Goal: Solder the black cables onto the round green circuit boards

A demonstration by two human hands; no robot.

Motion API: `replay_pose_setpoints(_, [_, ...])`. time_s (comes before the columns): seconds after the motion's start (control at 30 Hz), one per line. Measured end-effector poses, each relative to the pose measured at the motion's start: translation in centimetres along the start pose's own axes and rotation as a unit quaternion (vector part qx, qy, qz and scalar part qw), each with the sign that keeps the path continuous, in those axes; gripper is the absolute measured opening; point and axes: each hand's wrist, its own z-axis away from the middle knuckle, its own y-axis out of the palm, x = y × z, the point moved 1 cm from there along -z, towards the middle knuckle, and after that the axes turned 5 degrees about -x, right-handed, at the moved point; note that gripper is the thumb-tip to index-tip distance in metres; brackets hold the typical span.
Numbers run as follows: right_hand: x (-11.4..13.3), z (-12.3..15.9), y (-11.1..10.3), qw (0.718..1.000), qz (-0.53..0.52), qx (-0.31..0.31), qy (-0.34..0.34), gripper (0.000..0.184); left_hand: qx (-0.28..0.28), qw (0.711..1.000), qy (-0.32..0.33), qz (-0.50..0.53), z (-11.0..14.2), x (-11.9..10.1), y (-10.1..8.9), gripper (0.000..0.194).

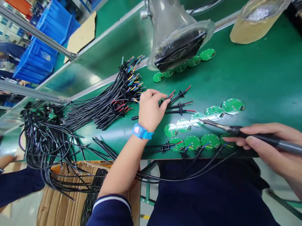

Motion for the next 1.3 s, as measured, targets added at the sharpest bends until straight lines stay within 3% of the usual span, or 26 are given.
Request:
replay_pose_setpoints(0.13, [-1.7, -1.0, -0.7, 0.997, -0.018, 0.070, 0.011, 0.016, 0.012, 0.998, 0.036, 0.050, -0.9, 0.8, 0.6, 0.004])
replay_pose_setpoints(0.3, [-2.7, -3.1, -1.7, 0.975, -0.060, 0.211, 0.029, 0.019, -0.072, 0.984, 0.075, 0.146, 1.0, -1.8, -3.7, 0.007])
replay_pose_setpoints(0.37, [-2.6, -3.7, -2.1, 0.969, -0.036, 0.245, 0.013, 0.018, -0.044, 0.987, 0.091, 0.128, 2.7, -4.0, -4.9, 0.008])
replay_pose_setpoints(0.4, [-2.6, -4.0, -2.2, 0.967, -0.021, 0.253, 0.001, 0.017, 0.007, 0.989, 0.076, 0.129, 3.7, -5.2, -5.0, 0.007])
replay_pose_setpoints(0.5, [-2.7, -4.2, -2.4, 0.966, -0.009, 0.257, -0.021, 0.015, 0.168, 0.972, -0.002, 0.161, 6.9, -8.0, -3.7, 0.003])
replay_pose_setpoints(0.57, [-2.8, -4.2, -2.4, 0.966, -0.012, 0.255, -0.025, 0.015, 0.203, 0.964, -0.041, 0.165, 8.3, -9.0, -2.3, 0.008])
replay_pose_setpoints(0.7, [-2.5, -4.1, -2.1, 0.963, -0.013, 0.266, -0.043, 0.012, 0.201, 0.965, -0.071, 0.152, 9.1, -9.1, -0.9, 0.011])
replay_pose_setpoints(1.3, [-1.9, -3.9, -1.8, 0.957, 0.061, 0.276, -0.071, 0.018, 0.165, 0.976, -0.080, 0.116, 9.2, -9.2, -1.0, 0.010])
